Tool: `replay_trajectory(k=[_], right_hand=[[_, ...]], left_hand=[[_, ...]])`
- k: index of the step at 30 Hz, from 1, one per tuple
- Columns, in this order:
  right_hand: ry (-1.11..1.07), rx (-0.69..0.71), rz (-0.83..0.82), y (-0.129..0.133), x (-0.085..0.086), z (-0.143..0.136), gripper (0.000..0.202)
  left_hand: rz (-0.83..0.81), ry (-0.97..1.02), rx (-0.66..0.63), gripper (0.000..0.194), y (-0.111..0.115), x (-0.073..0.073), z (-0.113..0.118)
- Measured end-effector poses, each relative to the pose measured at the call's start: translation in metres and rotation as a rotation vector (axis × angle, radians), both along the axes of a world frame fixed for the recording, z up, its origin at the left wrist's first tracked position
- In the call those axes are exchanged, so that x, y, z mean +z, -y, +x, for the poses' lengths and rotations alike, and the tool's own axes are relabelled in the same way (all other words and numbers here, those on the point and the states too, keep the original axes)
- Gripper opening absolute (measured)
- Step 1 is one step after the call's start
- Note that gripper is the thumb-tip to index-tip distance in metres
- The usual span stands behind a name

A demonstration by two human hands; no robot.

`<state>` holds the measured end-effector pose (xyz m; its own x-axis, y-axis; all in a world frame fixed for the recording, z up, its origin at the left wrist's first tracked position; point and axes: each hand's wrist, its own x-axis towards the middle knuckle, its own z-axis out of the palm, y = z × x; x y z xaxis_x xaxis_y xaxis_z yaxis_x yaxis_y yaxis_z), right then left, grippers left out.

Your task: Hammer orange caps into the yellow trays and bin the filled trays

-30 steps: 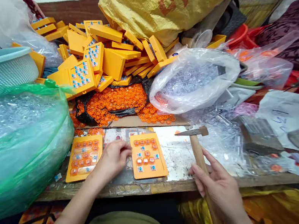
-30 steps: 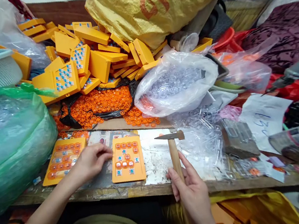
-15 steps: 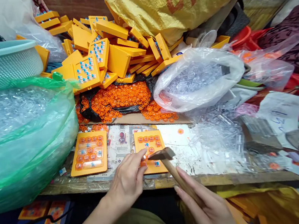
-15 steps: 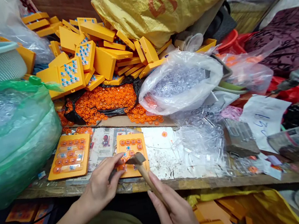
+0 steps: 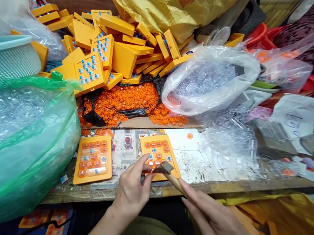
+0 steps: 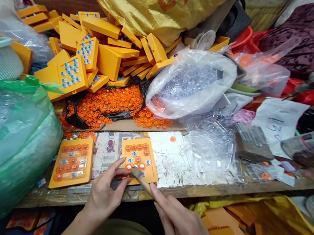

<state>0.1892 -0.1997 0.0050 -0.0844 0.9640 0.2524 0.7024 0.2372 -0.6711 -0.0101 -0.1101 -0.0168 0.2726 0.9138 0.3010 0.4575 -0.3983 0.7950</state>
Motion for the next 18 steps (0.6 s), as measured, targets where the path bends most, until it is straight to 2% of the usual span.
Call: replay_trajectory(k=[2,4,7,9,11,14,18], right_hand=[[0.01,0.038,-0.065,0.0,-0.004,0.001,0.05],[-0.043,0.018,-0.112,0.0,-0.007,0.003,0.048],[-0.229,-0.203,-0.182,-0.006,-0.009,0.007,0.041],[-0.384,-0.402,-0.284,-0.018,-0.008,0.012,0.054],[-0.486,-0.484,-0.413,-0.034,-0.008,0.02,0.071],[-0.295,-0.44,-0.422,-0.057,-0.009,0.03,0.068],[0.116,-0.399,-0.22,-0.07,-0.009,0.025,0.046]], left_hand=[[-0.024,-0.013,-0.003,0.045,-0.001,0.001,0.0],[-0.062,0.002,-0.005,0.045,-0.001,0.003,0.001],[-0.142,0.066,0.002,0.045,0.0,0.004,0.001],[-0.212,0.125,0.027,0.045,0.001,0.005,0.002],[-0.275,0.196,0.086,0.042,0.0,0.005,0.002],[-0.382,0.312,0.183,0.037,-0.007,0.008,0.001],[-0.664,0.458,0.206,0.045,-0.023,0.02,-0.001]])
